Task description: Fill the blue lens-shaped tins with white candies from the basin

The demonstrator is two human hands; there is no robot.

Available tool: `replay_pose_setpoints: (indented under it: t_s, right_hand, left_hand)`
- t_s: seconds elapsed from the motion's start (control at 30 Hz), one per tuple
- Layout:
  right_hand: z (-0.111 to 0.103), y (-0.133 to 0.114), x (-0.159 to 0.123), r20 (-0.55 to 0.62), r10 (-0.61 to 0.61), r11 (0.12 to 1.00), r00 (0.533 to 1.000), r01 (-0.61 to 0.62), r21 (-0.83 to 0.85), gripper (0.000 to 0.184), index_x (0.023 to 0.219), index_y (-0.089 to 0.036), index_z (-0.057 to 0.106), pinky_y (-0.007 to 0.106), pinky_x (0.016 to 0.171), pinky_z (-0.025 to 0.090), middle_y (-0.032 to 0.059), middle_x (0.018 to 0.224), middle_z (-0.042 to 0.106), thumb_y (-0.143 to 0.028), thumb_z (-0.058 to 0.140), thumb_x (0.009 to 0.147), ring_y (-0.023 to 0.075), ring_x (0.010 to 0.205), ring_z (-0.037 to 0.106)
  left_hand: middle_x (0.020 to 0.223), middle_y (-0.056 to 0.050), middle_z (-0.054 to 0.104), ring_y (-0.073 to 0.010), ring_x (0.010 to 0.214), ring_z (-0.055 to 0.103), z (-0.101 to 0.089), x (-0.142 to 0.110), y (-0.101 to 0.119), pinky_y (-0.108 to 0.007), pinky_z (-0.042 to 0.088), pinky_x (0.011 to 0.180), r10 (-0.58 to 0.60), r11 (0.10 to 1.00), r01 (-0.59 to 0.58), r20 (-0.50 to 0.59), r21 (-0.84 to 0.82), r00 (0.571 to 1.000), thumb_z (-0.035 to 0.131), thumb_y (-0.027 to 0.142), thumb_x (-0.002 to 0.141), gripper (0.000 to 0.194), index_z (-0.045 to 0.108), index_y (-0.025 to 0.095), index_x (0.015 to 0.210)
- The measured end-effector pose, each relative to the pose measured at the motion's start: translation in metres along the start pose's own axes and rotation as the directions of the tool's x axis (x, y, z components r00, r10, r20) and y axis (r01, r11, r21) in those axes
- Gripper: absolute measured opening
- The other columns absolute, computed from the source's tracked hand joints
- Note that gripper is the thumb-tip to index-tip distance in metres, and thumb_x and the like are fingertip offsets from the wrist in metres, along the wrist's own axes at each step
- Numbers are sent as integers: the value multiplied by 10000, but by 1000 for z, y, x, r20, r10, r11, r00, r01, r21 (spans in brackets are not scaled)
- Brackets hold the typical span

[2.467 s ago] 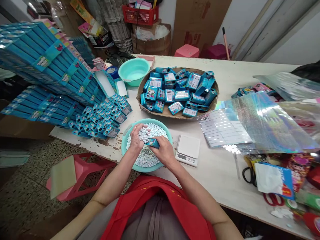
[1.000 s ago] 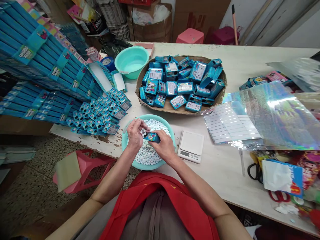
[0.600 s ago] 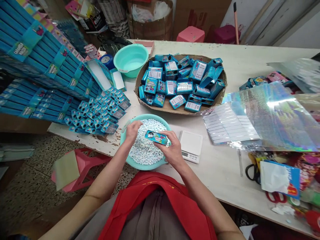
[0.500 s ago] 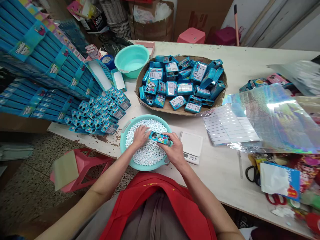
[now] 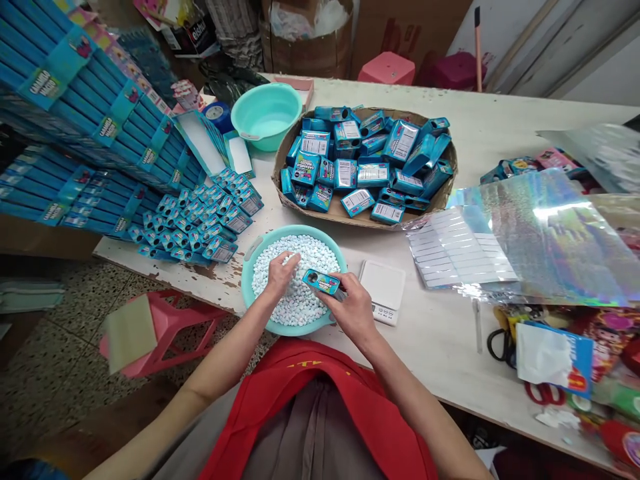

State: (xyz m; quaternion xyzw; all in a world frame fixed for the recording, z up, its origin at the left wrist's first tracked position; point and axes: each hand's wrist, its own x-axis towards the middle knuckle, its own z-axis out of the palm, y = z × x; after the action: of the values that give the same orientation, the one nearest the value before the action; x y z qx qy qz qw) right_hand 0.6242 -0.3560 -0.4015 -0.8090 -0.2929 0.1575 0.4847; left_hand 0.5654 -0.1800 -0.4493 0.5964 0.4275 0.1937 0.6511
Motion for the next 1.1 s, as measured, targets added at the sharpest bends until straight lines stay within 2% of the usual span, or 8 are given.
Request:
replay_pose_setpoints:
  t_s: [0.07,0.13,0.23,0.3,0.57,0.77,0.97,1.1]
  right_hand:
    - [7,-1,2,22,-46,996,999,48,-78,289,998,-232,627,365,747,506,54,924,651,-373,692,754,236,860,625]
    - [15,-5,5,55,-72,985,996,79,-152,270,1000,-227,626,365,744,496,62,944,655,-335,684,760,254,897,624]
    - [25,-13,10,87,-98,972,991,114,-204,274,1001,-222,625,360,728,487,66,944,658,-332,689,758,266,911,624]
    - [27,-17,13,67,-130,969,989,141,-204,295,1009,-225,623,359,743,484,66,953,660,-358,698,758,264,918,622]
    - [26,-18,24,85,-136,978,987,148,-149,270,1002,-230,626,370,761,491,64,947,667,-325,690,758,259,907,628]
    - [26,-21,26,66,-143,983,988,149,-105,279,1010,-242,623,368,773,490,58,951,667,-299,698,747,255,915,628]
    - [25,-25,29,63,-145,986,987,149,-74,264,1001,-244,628,378,793,493,58,947,670,-286,690,748,256,920,627]
    - [24,-26,30,50,-150,986,987,153,-63,260,991,-235,632,372,779,493,58,929,670,-287,695,745,254,904,627]
  left_hand:
    - [509,40,477,-72,402,379,2,-10,20,-201,287,414,-33,973,44,50,-227,998,658,406,680,248,573,175,651]
    - [565,19,535,-88,443,468,3,-19,39,-208,354,433,-7,923,38,82,-383,997,635,384,692,216,577,177,711]
    - [651,1,585,-131,557,588,4,-25,58,-251,467,525,-3,863,37,69,-504,998,625,384,695,221,553,178,729]
    - [647,12,567,-132,578,603,4,-25,64,-263,489,558,-16,841,27,26,-540,1000,630,404,699,254,523,174,683]
    - [540,36,504,-95,504,543,12,-19,68,-235,451,547,50,859,-64,-41,-507,998,646,380,734,280,498,170,622]
    - [548,41,523,-86,503,528,17,-21,72,-225,442,554,61,889,-109,-120,-446,991,673,373,719,254,518,176,680]
    - [593,25,544,-103,551,562,17,-21,78,-226,444,544,24,887,-68,-102,-456,995,670,389,716,264,525,170,684]
    - [566,22,535,-104,549,556,16,-22,79,-241,460,570,61,889,-104,-110,-445,992,644,389,744,271,521,170,644]
